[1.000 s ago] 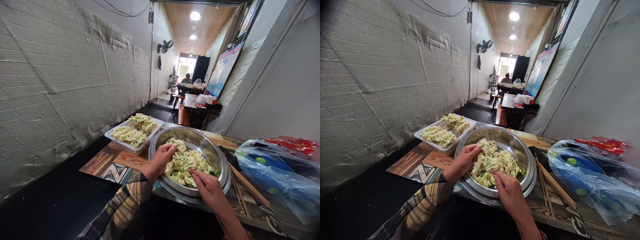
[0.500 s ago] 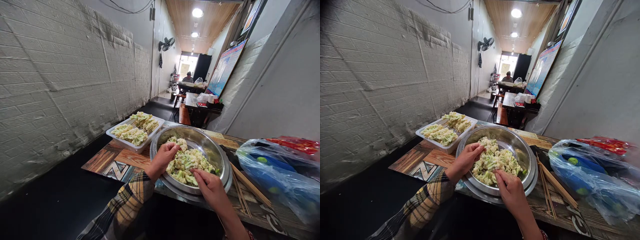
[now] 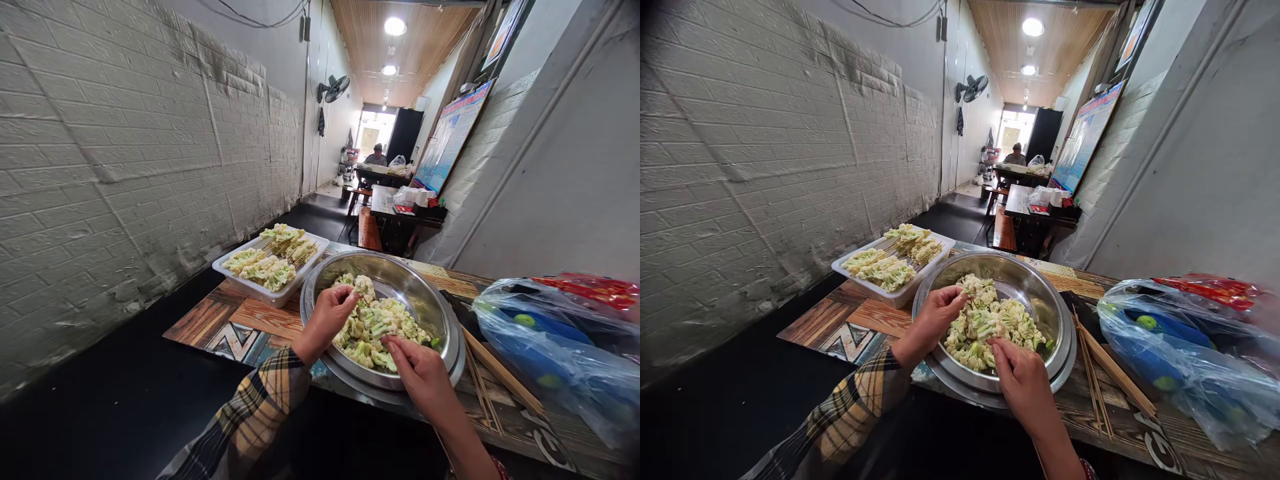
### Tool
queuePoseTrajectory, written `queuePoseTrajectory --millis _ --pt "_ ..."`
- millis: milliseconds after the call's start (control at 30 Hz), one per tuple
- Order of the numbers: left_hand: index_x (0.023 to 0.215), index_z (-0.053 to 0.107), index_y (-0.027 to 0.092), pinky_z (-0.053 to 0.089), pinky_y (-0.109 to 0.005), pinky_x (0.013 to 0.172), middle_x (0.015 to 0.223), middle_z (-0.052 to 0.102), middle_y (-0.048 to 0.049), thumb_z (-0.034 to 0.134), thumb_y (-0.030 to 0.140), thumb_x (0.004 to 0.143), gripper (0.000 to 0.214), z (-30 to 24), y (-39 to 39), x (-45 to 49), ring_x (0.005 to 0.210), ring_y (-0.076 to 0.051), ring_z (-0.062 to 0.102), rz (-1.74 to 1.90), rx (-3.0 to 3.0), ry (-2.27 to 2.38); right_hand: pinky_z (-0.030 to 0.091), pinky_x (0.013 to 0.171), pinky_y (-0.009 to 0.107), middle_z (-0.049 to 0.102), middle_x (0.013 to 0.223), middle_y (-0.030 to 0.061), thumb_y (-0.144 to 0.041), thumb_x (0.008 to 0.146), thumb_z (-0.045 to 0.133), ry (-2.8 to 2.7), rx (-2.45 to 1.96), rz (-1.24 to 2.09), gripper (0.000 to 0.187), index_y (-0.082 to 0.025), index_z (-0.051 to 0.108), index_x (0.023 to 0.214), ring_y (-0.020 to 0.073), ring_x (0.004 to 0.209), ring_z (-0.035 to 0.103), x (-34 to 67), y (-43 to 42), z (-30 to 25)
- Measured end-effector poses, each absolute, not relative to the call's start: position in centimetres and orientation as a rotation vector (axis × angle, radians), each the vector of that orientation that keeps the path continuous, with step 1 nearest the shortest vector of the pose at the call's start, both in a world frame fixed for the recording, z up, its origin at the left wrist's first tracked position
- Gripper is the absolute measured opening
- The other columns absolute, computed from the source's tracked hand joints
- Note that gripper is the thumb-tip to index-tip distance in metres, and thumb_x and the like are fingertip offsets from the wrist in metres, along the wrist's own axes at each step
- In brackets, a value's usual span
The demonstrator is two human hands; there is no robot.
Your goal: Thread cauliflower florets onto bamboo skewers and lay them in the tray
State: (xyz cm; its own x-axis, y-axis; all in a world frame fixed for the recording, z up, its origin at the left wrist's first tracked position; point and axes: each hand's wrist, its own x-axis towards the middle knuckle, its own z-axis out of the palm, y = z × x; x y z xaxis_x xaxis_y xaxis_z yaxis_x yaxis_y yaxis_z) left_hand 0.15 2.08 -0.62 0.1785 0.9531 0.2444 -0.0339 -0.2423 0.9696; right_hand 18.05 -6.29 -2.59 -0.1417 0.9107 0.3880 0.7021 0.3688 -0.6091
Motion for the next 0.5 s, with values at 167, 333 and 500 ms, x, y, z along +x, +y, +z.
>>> queuePoseTrajectory --millis 167,333,500 --pt "0.058 0.046 0.016 0.021 -0.023 0.048 0.056 0.035 0.0040 0.054 0.045 0.078 0.036 -0.72 2.15 0.12 0.054 -0.008 0.029 1.279 1.476 0.973 0.053 0.085 0.036 0.073 0.101 0.0087 -0.036 0.094 0.041 -1.913 -1.394 0.387 0.036 -0.021 0.072 0.100 0.0246 0.096 0.068 18.00 -6.45 -2.43" --pt "0.059 0.043 0.017 0.017 -0.023 0.046 0.054 0.032 0.0057 0.056 0.046 0.078 0.037 -0.71 2.00 0.09 0.050 -0.006 0.025 1.259 1.398 0.938 0.053 0.084 0.036 0.074 0.101 0.0087 -0.037 0.094 0.041 -1.918 -1.356 0.389 0.036 -0.021 0.072 0.101 0.0244 0.095 0.068 18.02 -6.61 -2.39" --pt "0.058 0.041 0.017 0.015 -0.022 0.045 0.054 0.029 0.0066 0.057 0.047 0.077 0.039 -0.61 1.77 0.03 0.048 -0.005 0.022 1.224 1.341 0.844 0.054 0.084 0.036 0.073 0.101 0.0089 -0.037 0.094 0.042 -1.900 -1.368 0.378 0.036 -0.020 0.073 0.101 0.0249 0.096 0.068 17.96 -6.70 -2.32"
